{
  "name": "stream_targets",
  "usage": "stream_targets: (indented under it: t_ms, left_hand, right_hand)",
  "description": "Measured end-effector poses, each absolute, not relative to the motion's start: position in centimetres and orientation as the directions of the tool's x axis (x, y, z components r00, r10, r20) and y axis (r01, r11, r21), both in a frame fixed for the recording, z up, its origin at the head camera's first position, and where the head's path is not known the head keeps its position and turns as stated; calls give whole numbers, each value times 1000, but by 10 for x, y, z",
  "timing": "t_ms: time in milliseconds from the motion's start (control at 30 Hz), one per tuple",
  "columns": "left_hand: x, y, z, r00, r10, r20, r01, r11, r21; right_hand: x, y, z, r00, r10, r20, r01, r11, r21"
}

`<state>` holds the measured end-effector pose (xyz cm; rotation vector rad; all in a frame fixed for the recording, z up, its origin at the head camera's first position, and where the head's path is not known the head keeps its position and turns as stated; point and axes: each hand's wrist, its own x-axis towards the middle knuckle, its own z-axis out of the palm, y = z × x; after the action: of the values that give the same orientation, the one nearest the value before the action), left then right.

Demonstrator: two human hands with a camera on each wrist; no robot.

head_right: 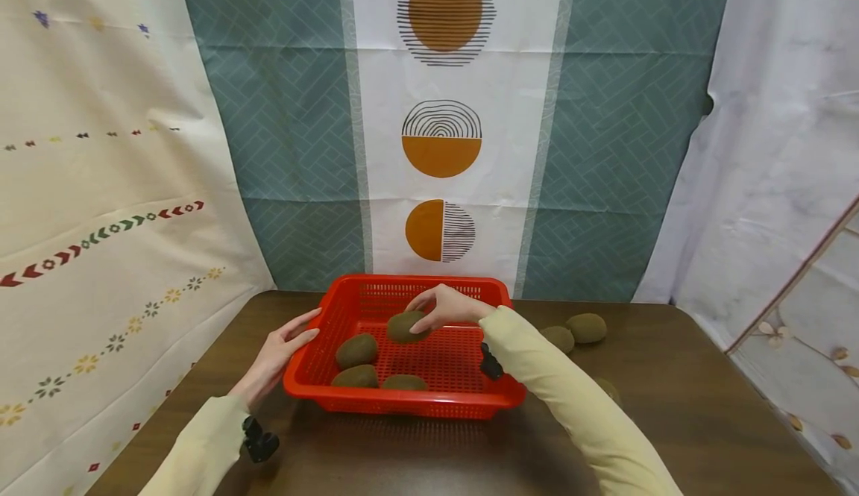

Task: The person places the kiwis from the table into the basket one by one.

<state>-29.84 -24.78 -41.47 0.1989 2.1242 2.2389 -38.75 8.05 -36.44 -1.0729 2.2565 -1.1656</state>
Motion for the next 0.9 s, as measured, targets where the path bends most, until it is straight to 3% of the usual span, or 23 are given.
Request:
stream_targets:
  t_ms: [533, 900]
  left_hand:
    - [-300, -247, -416, -990, 123, 65, 56, -77, 996]
    - [-299, -247, -415, -989, 129, 66, 57, -75, 996]
  right_hand:
    - [-392, 58, -391, -553, -819, -150, -393, 415, -820]
    - [-391, 51, -403, -563, -801, -203, -313, 434, -844]
